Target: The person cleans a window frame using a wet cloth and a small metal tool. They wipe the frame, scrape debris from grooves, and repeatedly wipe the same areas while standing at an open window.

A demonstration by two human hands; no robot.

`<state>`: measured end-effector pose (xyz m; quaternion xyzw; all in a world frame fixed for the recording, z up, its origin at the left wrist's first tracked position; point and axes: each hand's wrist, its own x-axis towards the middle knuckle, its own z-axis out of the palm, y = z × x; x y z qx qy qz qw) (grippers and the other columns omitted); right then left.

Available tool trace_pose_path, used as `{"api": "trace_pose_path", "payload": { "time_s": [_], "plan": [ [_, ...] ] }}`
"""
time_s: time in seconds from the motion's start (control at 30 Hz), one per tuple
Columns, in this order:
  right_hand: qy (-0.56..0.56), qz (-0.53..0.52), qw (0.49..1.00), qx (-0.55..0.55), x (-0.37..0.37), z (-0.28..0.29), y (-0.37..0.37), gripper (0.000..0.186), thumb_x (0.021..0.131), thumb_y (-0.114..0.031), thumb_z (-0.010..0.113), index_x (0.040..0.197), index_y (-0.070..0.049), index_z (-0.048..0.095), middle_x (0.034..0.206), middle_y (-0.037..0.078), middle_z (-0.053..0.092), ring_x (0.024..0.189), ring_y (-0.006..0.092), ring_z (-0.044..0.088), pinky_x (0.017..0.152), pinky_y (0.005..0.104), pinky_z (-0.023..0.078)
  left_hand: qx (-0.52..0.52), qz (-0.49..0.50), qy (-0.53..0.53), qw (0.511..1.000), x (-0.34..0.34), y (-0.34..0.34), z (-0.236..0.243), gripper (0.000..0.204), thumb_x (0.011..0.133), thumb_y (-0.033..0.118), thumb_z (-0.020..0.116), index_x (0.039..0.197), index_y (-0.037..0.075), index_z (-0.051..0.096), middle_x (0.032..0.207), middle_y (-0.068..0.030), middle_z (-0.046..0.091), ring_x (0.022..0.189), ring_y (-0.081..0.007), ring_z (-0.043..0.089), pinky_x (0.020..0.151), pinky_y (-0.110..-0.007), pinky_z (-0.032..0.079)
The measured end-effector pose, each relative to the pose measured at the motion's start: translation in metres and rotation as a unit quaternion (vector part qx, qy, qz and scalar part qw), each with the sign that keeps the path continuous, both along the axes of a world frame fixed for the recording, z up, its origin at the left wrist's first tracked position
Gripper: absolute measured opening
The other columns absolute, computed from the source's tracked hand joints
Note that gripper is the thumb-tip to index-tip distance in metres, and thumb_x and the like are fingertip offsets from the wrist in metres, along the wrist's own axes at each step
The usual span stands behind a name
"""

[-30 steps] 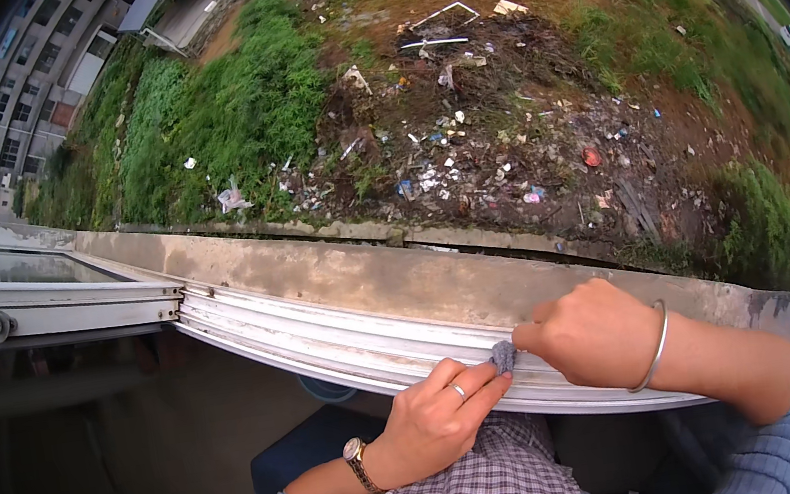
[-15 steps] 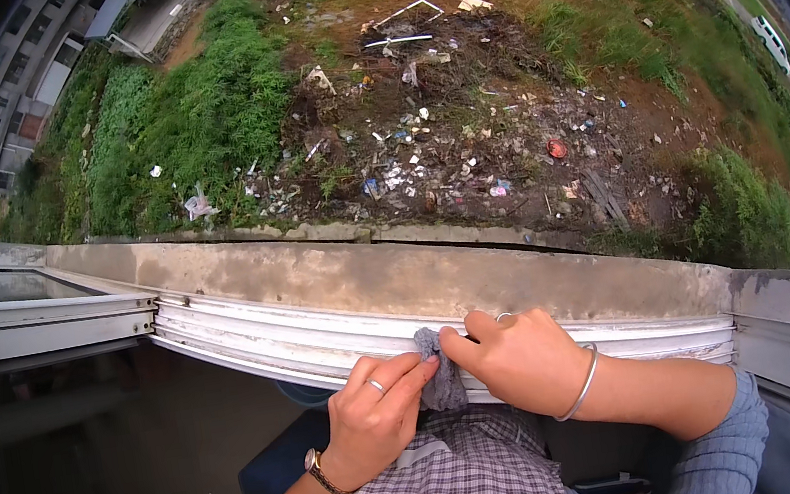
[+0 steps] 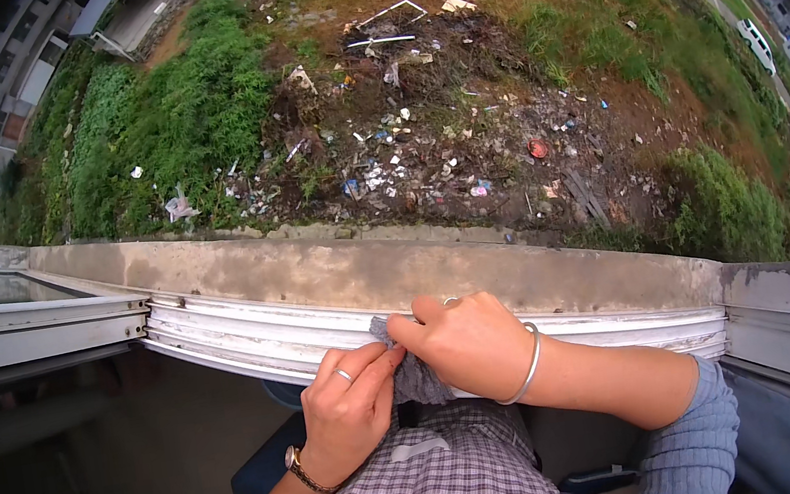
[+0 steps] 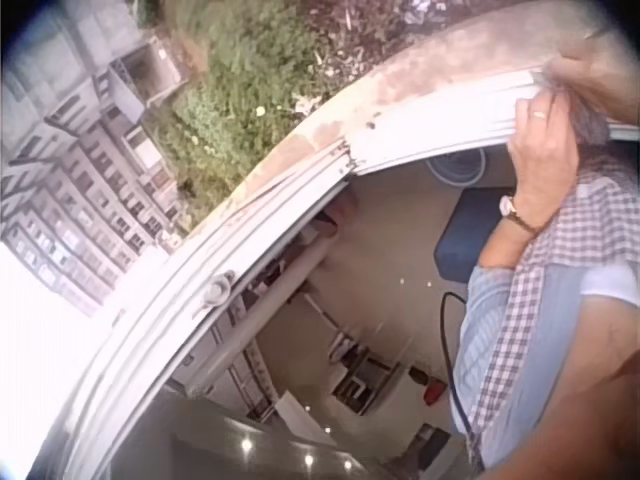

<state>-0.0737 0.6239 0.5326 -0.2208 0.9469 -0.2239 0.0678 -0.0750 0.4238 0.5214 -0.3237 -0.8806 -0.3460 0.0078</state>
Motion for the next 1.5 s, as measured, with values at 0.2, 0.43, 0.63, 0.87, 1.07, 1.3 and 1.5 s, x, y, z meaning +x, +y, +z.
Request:
{"api": "trace_pose_path", "payload": {
  "time_s": [0.2, 0.43, 0.63, 0.87, 1.07, 1.3, 1.5],
  "plan": [
    [-0.021, -0.026, 0.999, 0.037, 0.006, -0.002, -0.01, 0.029, 0.083, -0.012, 0.067, 0.112, -0.012, 0.065, 0.076, 0.006, 0.059, 0.059, 0.0277, 0.064, 0.049, 0.0395, 0.051, 0.02, -0.004, -0.015, 1.0, -0.002, -0.008, -0.003, 0.03, 0.074, -0.003, 0.072, 0.103, 0.005, 0.074, 0.096, -0.0048, 0.069, 0.079, -0.0231, 0.063, 0.063, -0.033, 0.054],
    [0.028, 0.006, 0.995, -0.094, -0.012, -0.01, -0.007, 0.022, 0.085, -0.015, 0.068, 0.107, -0.013, 0.067, 0.074, 0.007, 0.058, 0.061, 0.0293, 0.064, 0.05, 0.0414, 0.051, 0.066, 0.001, 0.007, 0.998, -0.006, -0.032, -0.006, 0.031, 0.071, -0.006, 0.074, 0.1, 0.005, 0.076, 0.097, -0.0058, 0.07, 0.077, -0.0221, 0.064, 0.06, -0.031, 0.054],
    [0.087, -0.017, 0.994, -0.056, 0.028, 0.014, 0.025, 0.029, 0.081, -0.011, 0.074, 0.109, -0.015, 0.073, 0.069, 0.0, 0.052, 0.053, 0.0157, 0.059, 0.043, 0.0313, 0.046, 0.097, -0.074, -0.033, 0.992, 0.008, -0.02, 0.001, 0.035, 0.071, -0.005, 0.075, 0.104, 0.007, 0.076, 0.097, -0.0049, 0.07, 0.075, -0.02, 0.064, 0.059, -0.029, 0.054],
    [0.032, -0.058, 0.994, -0.088, 0.052, 0.029, 0.025, 0.034, 0.083, -0.02, 0.077, 0.115, -0.01, 0.069, 0.068, 0.003, 0.056, 0.053, 0.0188, 0.06, 0.045, 0.0328, 0.047, 0.154, 0.017, -0.094, 0.983, 0.007, -0.026, -0.003, 0.026, 0.08, -0.009, 0.07, 0.102, 0.004, 0.075, 0.094, -0.0099, 0.068, 0.068, -0.0143, 0.063, 0.056, -0.027, 0.049],
    [-0.139, -0.131, 0.935, -0.299, 0.086, 0.007, -0.005, 0.048, 0.079, -0.03, 0.083, 0.117, -0.006, 0.066, 0.074, 0.008, 0.065, 0.055, 0.0186, 0.062, 0.05, 0.0299, 0.048, 0.315, -0.172, -0.174, 0.917, 0.009, -0.03, 0.031, 0.023, 0.072, -0.007, 0.076, 0.092, 0.006, 0.076, 0.09, -0.0119, 0.07, 0.068, -0.0177, 0.065, 0.057, -0.027, 0.048],
    [-0.067, -0.24, 0.868, -0.43, 0.155, -0.005, 0.021, 0.015, 0.088, -0.015, 0.074, 0.09, -0.002, 0.068, 0.075, 0.007, 0.066, 0.059, 0.0133, 0.063, 0.053, 0.0267, 0.048, 0.321, -0.143, -0.193, 0.916, 0.031, -0.008, 0.03, 0.026, 0.075, -0.006, 0.077, 0.1, 0.001, 0.075, 0.088, -0.0132, 0.071, 0.074, -0.0184, 0.068, 0.061, -0.027, 0.052],
    [-0.092, -0.209, 0.816, -0.531, 0.192, -0.005, 0.055, 0.036, 0.086, -0.014, 0.077, 0.12, -0.005, 0.069, 0.073, 0.001, 0.063, 0.06, 0.0044, 0.047, 0.057, 0.0208, 0.041, 0.261, -0.346, -0.268, 0.86, 0.062, 0.065, 0.033, 0.03, 0.073, -0.003, 0.081, 0.102, 0.002, 0.075, 0.094, -0.0131, 0.074, 0.078, -0.0189, 0.071, 0.065, -0.026, 0.051]
  ]
}}
